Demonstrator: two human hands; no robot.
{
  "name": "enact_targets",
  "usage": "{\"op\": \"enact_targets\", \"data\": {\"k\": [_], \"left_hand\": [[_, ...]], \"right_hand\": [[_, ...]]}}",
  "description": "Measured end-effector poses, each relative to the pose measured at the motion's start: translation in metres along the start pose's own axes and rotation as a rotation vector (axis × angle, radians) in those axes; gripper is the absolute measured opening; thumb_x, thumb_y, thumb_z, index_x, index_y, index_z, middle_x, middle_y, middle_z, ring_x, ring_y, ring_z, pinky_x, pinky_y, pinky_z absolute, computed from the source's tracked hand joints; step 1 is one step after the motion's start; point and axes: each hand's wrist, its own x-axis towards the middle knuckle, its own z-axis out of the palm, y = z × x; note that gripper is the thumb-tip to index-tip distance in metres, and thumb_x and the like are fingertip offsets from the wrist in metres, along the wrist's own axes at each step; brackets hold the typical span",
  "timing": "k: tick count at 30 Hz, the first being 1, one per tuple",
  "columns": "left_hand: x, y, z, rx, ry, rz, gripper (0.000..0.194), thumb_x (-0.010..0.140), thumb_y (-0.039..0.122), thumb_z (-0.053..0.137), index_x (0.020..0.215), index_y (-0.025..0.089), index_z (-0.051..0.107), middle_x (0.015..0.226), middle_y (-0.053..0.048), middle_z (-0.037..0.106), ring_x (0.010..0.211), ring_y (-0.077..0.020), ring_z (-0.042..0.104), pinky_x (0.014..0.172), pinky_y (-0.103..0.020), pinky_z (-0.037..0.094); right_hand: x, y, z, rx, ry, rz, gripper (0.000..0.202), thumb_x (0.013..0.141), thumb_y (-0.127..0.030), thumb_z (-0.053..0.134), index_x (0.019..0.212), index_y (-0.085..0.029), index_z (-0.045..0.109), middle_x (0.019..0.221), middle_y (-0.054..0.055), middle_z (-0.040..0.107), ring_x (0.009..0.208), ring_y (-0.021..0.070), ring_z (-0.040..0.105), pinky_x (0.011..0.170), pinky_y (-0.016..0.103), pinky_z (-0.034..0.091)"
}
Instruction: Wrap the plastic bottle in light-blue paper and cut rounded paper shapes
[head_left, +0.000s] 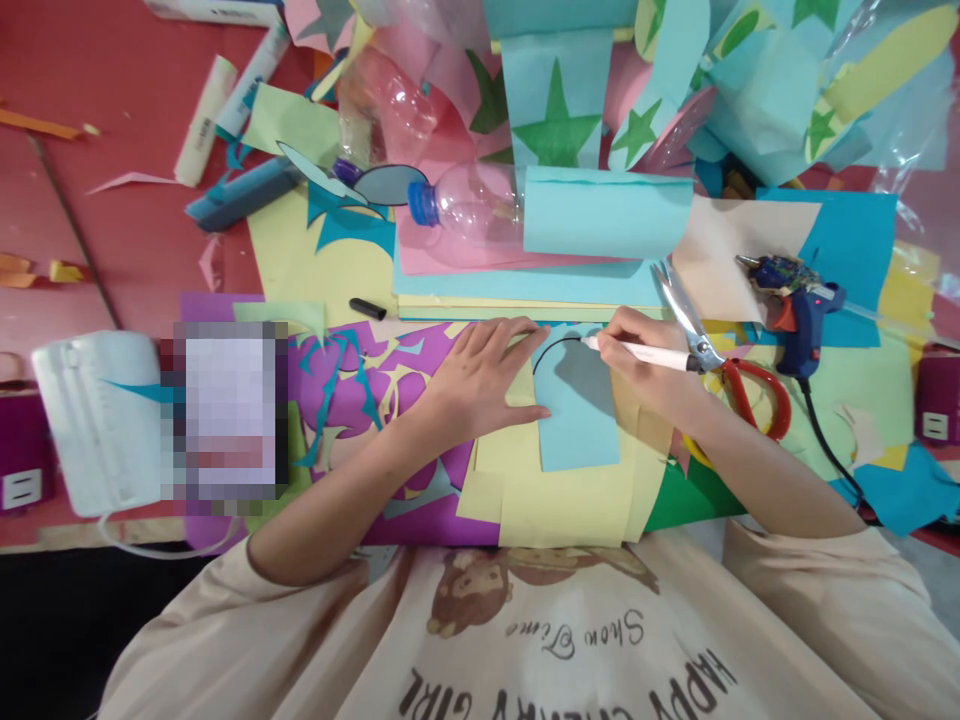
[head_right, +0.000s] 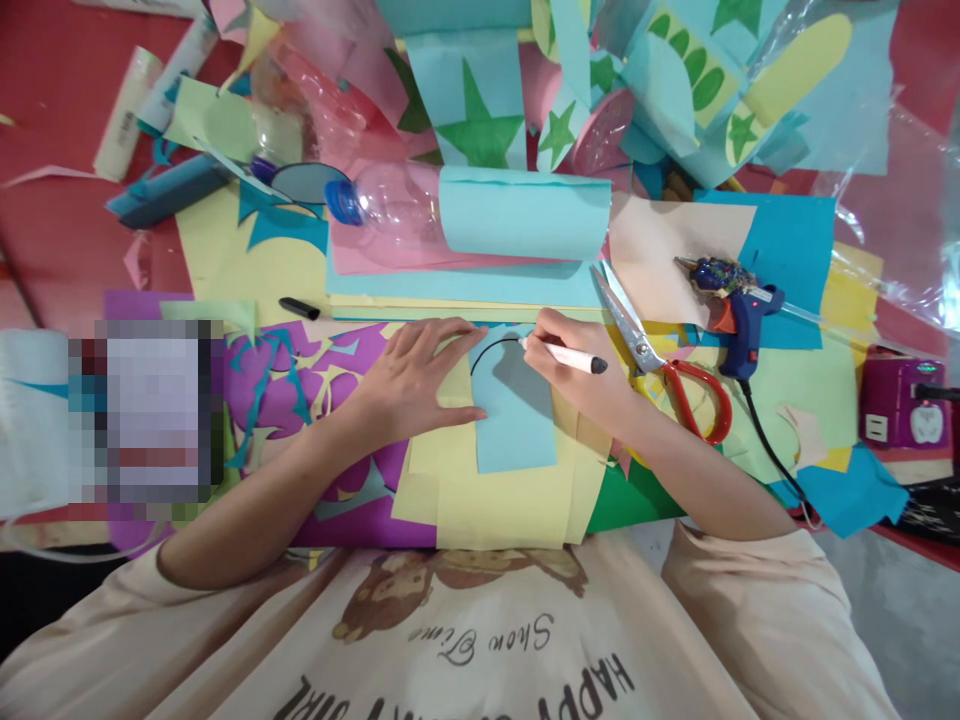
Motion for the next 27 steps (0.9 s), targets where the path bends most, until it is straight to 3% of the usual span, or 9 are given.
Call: {"op": "enact_targets", "data": {"k": [15,27], "left_hand": [[0.0,-0.0009,0.0,-0.024,-0.009,-0.001,0.08,0.077,0.061,0.065,0.138,0.013,0.046,0.13,-0.018,0.055,0.118,-0.0329,0.053,0.099,-0.046,0.043],[-0.0003,-0.0006,-0.0014,-0.041,-0.018,-0.009,0.078,0.078,0.06,0.065,0.138,0.014,0.045,0.131,-0.018,0.055,0.119,-0.033,0.052,0.1,-0.046,0.042]], "right_hand": [[0.0017,0.0052,-0.0034,-0.022,0.036,0.038,0.026,0.077,-0.012,0.048,0.058,-0.022,0.033,0.052,-0.006,0.032,0.052,0.009,0.028,0.049,0.027,0.022],[0.0003,0.0064,-0.005,0.061,0.027,0.043,0.028,0.077,-0.015,0.048,0.057,-0.022,0.03,0.052,-0.005,0.031,0.052,0.0091,0.028,0.05,0.028,0.022]]}}
